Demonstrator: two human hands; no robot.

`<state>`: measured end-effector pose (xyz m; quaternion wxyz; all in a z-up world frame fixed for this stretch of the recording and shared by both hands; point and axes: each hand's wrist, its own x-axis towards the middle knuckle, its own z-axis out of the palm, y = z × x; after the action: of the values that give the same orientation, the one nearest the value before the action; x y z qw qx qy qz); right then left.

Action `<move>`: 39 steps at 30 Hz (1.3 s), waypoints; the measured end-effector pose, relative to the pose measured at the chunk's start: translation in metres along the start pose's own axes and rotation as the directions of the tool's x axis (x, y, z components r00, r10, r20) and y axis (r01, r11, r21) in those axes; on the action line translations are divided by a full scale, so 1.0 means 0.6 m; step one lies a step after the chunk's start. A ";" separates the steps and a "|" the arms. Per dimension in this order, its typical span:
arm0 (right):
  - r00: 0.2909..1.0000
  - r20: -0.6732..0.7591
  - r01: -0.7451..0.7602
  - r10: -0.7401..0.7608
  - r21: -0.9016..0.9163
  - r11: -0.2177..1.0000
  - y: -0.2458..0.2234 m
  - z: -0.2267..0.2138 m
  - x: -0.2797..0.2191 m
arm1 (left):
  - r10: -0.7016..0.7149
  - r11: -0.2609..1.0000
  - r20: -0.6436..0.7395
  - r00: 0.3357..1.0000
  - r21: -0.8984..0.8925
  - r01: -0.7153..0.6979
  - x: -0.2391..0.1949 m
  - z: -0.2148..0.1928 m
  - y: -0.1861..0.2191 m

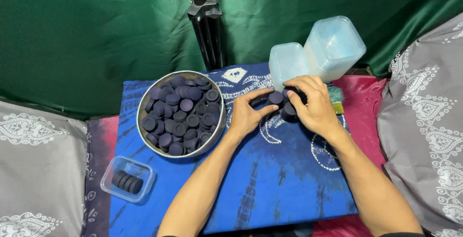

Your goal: The person repeatedly picks small dark circular objects from a metal bowl and stacks them into small piles on a blue patterned tablecloth. The hands handle the objects one at a time, building several small stacks while the bowl remains to the left.

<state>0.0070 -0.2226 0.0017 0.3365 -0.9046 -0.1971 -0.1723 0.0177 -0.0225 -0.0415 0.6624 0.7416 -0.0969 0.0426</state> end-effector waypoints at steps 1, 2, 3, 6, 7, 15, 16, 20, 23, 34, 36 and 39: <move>1.000 0.002 -0.001 0.001 0.000 1.000 0.000 0.000 0.000 | -0.002 1.000 0.000 1.000 -0.001 0.002 0.000 0.000 0.002; 1.000 0.001 -0.002 0.002 -0.002 1.000 0.000 0.000 0.001 | -0.012 1.000 0.001 1.000 -0.010 0.012 0.001 0.000 0.003; 1.000 -0.001 -0.002 0.002 -0.005 1.000 -0.001 0.000 0.003 | -0.019 1.000 0.001 1.000 -0.019 0.019 0.002 0.000 0.005; 1.000 -0.002 -0.013 0.013 -0.007 1.000 0.003 0.004 0.000 | -0.041 0.998 0.003 0.999 -0.042 0.041 0.002 0.002 0.002; 1.000 0.000 -0.012 0.012 -0.007 1.000 0.002 0.004 0.000 | -0.042 0.998 0.001 0.999 -0.043 0.042 0.003 0.003 -0.001; 0.993 -0.114 0.024 -0.021 0.033 0.999 0.005 0.010 0.003 | 0.004 1.000 0.002 1.000 -0.031 -0.004 -0.017 -0.006 0.043; 0.994 -0.111 0.027 -0.023 0.035 0.999 -0.001 0.007 0.003 | 0.003 1.000 -0.002 1.000 -0.030 -0.003 -0.024 -0.009 0.059; 0.979 -0.191 0.080 -0.068 0.056 0.995 -0.027 0.001 0.019 | 0.119 0.993 0.014 0.993 -0.028 -0.118 -0.047 -0.046 0.103; 0.971 -0.203 0.137 -0.122 0.064 0.988 -0.053 0.004 0.034 | 0.204 0.970 0.042 0.978 0.125 -0.208 -0.062 -0.110 0.132; 0.934 -0.007 0.353 -0.358 0.178 0.918 -0.163 0.118 0.073 | 0.139 0.812 0.198 0.970 0.538 -0.226 -0.080 -0.274 0.142; 0.925 0.091 0.348 -0.368 0.184 0.919 -0.166 0.146 0.064 | 0.116 0.808 0.211 0.971 0.548 -0.216 -0.087 -0.272 0.135; 0.929 0.132 0.320 -0.345 0.176 0.931 -0.178 0.159 0.053 | 0.060 0.726 0.254 0.965 0.653 -0.217 -0.091 -0.261 0.107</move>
<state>0.0009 -0.0764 0.0054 0.3529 -0.8407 -0.3868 -0.1379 -0.0381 0.1305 0.0295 0.3286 0.9217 -0.2014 0.0439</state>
